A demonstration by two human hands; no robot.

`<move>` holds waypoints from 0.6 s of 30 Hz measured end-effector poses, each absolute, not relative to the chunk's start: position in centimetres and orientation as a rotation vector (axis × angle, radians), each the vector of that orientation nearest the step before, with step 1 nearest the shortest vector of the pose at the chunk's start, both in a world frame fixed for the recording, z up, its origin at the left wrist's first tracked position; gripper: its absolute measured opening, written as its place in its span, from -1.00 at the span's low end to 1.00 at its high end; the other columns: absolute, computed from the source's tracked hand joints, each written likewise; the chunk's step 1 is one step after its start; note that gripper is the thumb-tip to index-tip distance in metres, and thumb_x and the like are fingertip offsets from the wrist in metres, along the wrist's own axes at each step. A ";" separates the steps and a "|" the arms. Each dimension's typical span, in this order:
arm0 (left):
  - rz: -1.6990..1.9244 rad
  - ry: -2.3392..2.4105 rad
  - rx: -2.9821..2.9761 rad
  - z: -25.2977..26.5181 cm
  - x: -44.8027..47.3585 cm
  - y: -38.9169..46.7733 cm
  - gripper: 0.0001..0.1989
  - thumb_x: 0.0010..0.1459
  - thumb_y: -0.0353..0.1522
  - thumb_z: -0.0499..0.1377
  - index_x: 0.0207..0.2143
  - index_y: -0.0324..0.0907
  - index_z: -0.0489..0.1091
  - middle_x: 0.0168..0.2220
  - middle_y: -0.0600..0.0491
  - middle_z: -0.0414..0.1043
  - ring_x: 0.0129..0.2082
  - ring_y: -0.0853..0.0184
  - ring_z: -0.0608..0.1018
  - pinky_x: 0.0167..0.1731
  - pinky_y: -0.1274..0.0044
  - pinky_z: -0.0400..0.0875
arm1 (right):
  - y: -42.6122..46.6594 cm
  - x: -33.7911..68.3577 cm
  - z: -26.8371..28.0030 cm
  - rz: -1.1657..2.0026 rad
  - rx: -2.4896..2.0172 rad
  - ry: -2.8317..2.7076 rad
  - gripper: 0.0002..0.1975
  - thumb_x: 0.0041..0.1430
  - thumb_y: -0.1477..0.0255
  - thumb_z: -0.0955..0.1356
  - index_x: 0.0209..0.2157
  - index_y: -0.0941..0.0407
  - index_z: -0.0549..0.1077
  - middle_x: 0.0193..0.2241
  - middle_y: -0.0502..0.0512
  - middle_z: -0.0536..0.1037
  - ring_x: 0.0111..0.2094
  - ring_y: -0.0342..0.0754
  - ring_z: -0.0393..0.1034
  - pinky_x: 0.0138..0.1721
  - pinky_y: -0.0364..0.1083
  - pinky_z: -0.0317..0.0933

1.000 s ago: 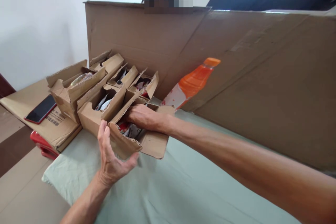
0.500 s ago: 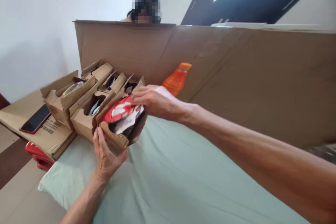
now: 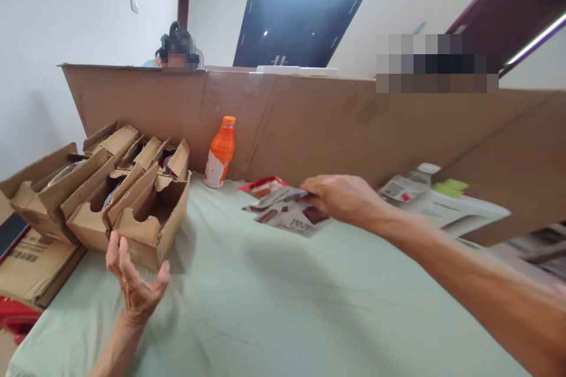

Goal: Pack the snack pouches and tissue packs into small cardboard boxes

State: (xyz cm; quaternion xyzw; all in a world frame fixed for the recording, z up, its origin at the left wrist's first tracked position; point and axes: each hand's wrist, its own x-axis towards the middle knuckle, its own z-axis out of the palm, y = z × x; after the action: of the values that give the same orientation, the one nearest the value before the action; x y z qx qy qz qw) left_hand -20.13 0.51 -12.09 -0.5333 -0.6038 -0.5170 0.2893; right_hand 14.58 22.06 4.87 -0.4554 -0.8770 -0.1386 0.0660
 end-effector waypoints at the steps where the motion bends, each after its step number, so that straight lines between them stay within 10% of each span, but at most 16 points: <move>1: -1.376 -1.591 -1.431 -11.9 -19.9 0.3 0.00 0.13 -0.20 0.33 0.45 -0.19 -0.16 0.44 -0.34 -0.11 0.41 -0.13 0.09 0.31 -0.01 0.07 | 22.6 15.4 3.7 -0.395 -1.418 -2.667 -0.78 0.07 0.59 0.40 -0.55 -0.01 0.54 -0.37 0.18 0.67 -0.33 0.06 0.55 -0.43 -0.05 0.21; 10: -1.274 -1.440 -1.680 -9.7 -16.1 -2.2 -0.39 0.11 -0.46 0.21 0.23 -0.15 0.25 0.20 -0.22 0.28 0.24 0.00 0.36 0.22 0.09 0.30 | 27.4 15.9 2.7 -0.347 -1.514 -2.465 -0.69 0.25 0.56 0.26 -0.42 0.02 0.60 -0.18 0.36 0.66 -0.19 0.18 0.56 -0.33 0.03 0.24; 18: -1.342 -1.823 -2.263 -10.6 -12.0 2.1 -0.49 -0.07 -0.45 0.19 0.02 -0.08 0.44 0.18 -0.15 0.41 0.13 0.00 0.49 0.13 0.11 0.44 | 25.0 5.3 3.4 -0.241 -1.012 -2.615 -0.68 0.34 0.41 0.21 -0.22 0.02 0.62 -0.10 0.08 0.66 -0.06 0.06 0.52 -0.07 -0.02 0.34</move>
State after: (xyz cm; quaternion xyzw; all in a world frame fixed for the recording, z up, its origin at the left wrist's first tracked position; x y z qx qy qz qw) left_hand -12.04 2.05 -10.64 -0.7068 -0.5691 -0.4192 -0.0298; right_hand 5.26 24.95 3.39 -0.3547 -0.9168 -0.0845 0.1632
